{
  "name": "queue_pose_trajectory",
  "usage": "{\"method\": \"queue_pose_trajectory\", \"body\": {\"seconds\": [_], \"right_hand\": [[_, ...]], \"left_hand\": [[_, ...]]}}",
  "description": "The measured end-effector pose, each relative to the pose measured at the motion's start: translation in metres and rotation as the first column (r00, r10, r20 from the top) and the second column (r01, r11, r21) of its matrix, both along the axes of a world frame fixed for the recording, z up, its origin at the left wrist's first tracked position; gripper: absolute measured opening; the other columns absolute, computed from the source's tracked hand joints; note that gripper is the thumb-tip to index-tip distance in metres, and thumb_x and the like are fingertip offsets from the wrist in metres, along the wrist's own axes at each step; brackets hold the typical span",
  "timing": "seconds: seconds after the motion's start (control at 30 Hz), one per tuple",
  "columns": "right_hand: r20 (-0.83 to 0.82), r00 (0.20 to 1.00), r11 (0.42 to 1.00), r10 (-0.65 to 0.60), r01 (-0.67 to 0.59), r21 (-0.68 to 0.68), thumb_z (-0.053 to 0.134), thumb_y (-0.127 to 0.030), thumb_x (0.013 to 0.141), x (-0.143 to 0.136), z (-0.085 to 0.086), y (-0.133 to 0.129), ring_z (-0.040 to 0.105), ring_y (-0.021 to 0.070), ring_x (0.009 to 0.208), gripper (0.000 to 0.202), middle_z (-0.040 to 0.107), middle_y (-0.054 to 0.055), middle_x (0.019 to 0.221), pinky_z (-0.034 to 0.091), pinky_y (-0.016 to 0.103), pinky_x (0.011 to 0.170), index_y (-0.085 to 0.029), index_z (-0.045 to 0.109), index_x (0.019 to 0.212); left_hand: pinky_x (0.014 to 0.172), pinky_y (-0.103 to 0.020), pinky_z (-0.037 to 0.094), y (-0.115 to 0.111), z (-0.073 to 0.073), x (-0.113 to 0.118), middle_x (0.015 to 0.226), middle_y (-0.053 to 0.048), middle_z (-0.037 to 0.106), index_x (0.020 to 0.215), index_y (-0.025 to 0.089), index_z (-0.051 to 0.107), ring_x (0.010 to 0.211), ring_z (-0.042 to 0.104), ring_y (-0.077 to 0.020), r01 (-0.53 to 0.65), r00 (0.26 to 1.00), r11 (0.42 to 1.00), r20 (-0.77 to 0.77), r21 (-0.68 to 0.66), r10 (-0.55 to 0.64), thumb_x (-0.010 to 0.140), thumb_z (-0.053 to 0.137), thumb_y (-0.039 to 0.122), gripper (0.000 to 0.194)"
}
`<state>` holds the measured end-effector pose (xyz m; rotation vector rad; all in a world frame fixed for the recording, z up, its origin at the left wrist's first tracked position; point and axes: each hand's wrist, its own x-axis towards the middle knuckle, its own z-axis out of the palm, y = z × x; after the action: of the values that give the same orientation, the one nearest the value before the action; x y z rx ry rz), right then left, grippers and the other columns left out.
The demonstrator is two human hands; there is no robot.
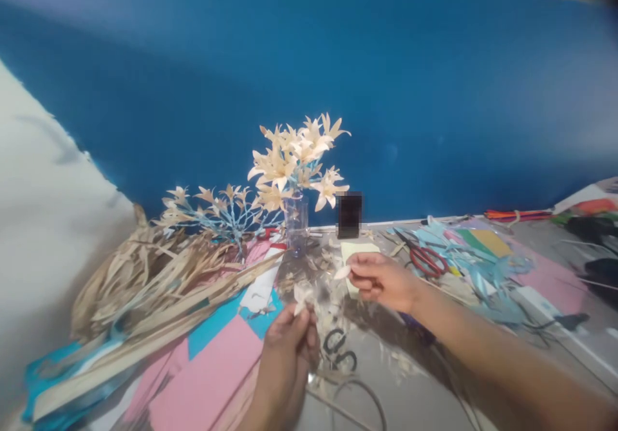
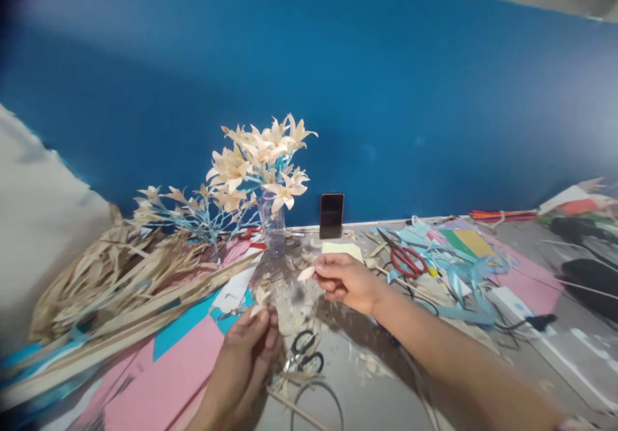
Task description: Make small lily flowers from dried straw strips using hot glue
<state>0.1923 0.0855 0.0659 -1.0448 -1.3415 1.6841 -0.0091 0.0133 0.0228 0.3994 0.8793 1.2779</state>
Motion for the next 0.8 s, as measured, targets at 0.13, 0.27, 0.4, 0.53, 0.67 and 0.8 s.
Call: {"method": "queue_pose_trajectory", "body": {"seconds": [0.13,0.27,0.4,0.53,0.67,0.8], "right_hand": [[-0.309,0.951,0.962,-0.003,-0.082,-0.262,0.082,-0.033,0.069,-0.010,-0.001,-0.053,0.022,0.0035,0.045,0.029,0.046,-0.006,0.055,0.012,0.019,0.044,-0.016,0.061,0.077],[-0.258,0.965,0.970,-0.040,-0.024,-0.241,0.082,-0.039,0.069,-0.018,-0.011,-0.082,0.024,0.0044,0.044,0.031,0.043,-0.008,0.049,0.012,0.021,0.045,-0.016,0.062,0.078],[-0.214,0.971,0.985,-0.103,0.069,-0.158,0.079,-0.040,0.072,-0.018,-0.016,-0.104,0.028,0.0048,0.045,0.031,0.046,-0.007,0.052,0.014,0.020,0.045,-0.016,0.063,0.079],[-0.028,0.991,0.988,-0.131,0.133,0.080,0.069,-0.037,0.082,-0.008,-0.013,-0.123,0.039,0.0069,0.050,0.022,0.062,0.000,0.073,0.027,0.021,0.046,-0.016,0.066,0.090],[0.243,0.876,0.773,-0.416,0.200,0.602,0.062,-0.023,0.086,0.002,-0.012,-0.137,0.052,0.0124,0.062,0.007,0.065,0.003,0.082,0.042,0.025,0.057,-0.019,0.067,0.091],[0.256,0.838,0.483,-0.482,0.010,0.875,0.057,-0.015,0.090,0.003,-0.017,-0.143,0.062,0.0171,0.078,0.019,0.066,0.008,0.100,0.049,0.028,0.066,-0.023,0.067,0.103]], "left_hand": [[0.055,-0.019,0.047,-0.009,0.017,0.006,0.077,0.000,0.066,0.075,0.015,0.062,0.060,0.056,-0.0077,0.047,0.996,0.998,0.073,0.030,-0.049,0.061,0.089,0.030,0.034],[0.059,-0.021,0.049,-0.030,0.021,0.015,0.076,0.000,0.066,0.071,0.014,0.062,0.063,0.059,-0.0096,0.084,0.996,0.994,0.006,0.064,-0.085,0.063,0.087,0.030,0.031],[0.057,-0.021,0.048,-0.051,0.019,0.024,0.068,0.002,0.063,0.073,0.015,0.063,0.058,0.058,-0.0093,0.086,0.995,0.989,-0.070,0.122,-0.078,0.067,0.085,0.030,0.027],[0.056,-0.019,0.046,-0.061,0.018,0.029,0.066,0.003,0.060,0.075,0.014,0.063,0.056,0.054,-0.0069,0.107,0.994,0.988,-0.026,0.111,-0.104,0.066,0.085,0.028,0.027],[0.056,-0.019,0.045,-0.066,0.019,0.031,0.064,0.004,0.056,0.074,0.014,0.061,0.056,0.051,-0.0063,0.148,0.985,0.983,0.067,0.112,-0.157,0.067,0.086,0.026,0.028],[0.055,-0.018,0.044,-0.069,0.019,0.036,0.063,0.003,0.056,0.072,0.014,0.060,0.055,0.051,-0.0063,0.190,0.978,0.978,0.076,0.090,-0.197,0.066,0.086,0.024,0.028]]}}
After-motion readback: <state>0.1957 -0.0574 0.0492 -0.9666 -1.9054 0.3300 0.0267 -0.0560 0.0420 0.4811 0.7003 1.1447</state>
